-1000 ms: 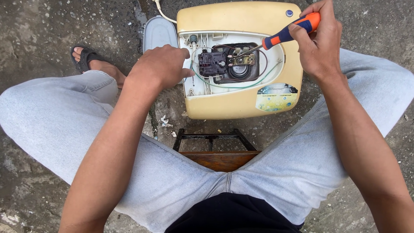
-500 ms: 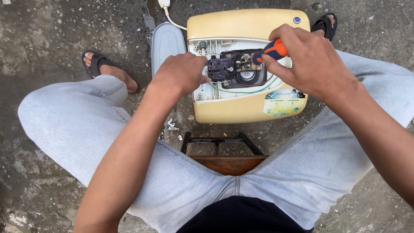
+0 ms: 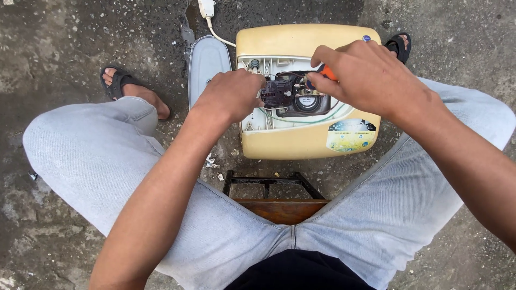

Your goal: The person is using a screwdriver to remove internal screws and components from a small appliance, likely a water heater.

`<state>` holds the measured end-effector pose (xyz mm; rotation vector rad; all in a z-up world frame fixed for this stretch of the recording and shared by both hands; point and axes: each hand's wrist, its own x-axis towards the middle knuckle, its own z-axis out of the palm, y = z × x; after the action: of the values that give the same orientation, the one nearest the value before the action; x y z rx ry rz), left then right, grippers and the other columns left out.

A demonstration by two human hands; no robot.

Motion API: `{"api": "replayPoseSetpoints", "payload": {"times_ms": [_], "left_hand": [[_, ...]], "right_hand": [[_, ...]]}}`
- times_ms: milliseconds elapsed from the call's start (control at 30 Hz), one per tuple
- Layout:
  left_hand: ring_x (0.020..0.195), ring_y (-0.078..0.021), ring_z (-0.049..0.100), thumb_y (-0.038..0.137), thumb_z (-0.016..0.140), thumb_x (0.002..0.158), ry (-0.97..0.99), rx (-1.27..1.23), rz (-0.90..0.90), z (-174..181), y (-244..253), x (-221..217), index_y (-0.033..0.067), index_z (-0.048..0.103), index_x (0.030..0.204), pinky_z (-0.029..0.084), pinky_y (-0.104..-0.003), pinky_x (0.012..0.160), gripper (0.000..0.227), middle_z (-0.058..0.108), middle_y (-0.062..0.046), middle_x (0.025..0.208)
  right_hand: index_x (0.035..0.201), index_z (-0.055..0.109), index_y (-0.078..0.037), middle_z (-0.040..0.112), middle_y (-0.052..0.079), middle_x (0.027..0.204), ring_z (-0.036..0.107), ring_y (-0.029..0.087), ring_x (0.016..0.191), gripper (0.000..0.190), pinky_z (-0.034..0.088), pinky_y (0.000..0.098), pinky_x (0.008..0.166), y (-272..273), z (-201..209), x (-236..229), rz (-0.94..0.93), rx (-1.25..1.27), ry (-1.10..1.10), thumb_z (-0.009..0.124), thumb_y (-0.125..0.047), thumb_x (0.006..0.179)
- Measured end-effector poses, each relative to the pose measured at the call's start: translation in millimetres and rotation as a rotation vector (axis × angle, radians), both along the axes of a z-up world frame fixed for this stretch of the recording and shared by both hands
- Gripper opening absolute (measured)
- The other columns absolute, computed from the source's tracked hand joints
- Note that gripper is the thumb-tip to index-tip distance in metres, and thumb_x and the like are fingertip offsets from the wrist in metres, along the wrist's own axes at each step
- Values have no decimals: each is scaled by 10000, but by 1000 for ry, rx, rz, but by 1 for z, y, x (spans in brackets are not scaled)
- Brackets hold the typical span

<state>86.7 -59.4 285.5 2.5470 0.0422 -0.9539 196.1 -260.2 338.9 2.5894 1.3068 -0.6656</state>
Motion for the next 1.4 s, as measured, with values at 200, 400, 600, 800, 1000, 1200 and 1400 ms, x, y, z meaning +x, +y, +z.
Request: {"api": "replayPoseSetpoints", "payload": {"times_ms": [200,400,600,800,1000,1200,1400], "left_hand": [[1111,-355,652,258,668,1001,15,32,-31,-6,-3,0,59,628,1205,473,-573,1051,288,684,-168,1184],[1069,-404,662,293,629,1030,21,44,-84,-9,-9,6,47,620,1180,517,-550,926,288,676,-205,1173],[1074,-393,662,268,666,1006,-11,33,-77,-8,-7,5,46,626,1199,510,-562,970,297,678,-203,1168],[946,-350,698,296,657,1024,-10,51,-78,-12,-6,1,25,632,1124,562,-538,886,290,702,-185,1074],[1066,-402,662,300,634,1029,-6,49,-82,-21,-6,3,55,627,1213,500,-560,965,306,665,-194,1181],[988,-364,698,330,622,1042,48,66,-121,-19,-10,7,41,621,1208,552,-538,921,334,687,-179,1146],[1054,-393,671,335,635,1031,57,74,-88,-37,-6,11,50,637,1193,530,-539,908,328,680,-191,1159]], "right_hand": [[1208,609,-144,710,177,736,655,425,779,314,478,506,715,-7,11,13,24,-44,112,572,-426,1077],[1249,487,-157,646,159,782,616,442,682,307,473,519,647,-8,13,13,119,-31,145,509,-423,1098],[1234,502,-185,618,165,767,632,439,753,268,489,535,686,-15,3,21,246,-19,113,477,-418,1102],[1267,539,-216,588,130,734,630,425,613,271,537,518,627,-18,2,27,335,-12,98,439,-410,1106],[1319,559,-263,600,115,776,661,342,709,290,548,482,646,-18,-2,36,419,27,146,446,-392,1085],[1342,473,-325,569,93,820,677,318,726,357,607,491,616,-17,-1,39,492,-124,60,376,-522,1061],[1156,454,-255,537,96,773,643,309,626,251,580,459,603,-15,-6,46,577,-172,59,379,-486,1095]]}}
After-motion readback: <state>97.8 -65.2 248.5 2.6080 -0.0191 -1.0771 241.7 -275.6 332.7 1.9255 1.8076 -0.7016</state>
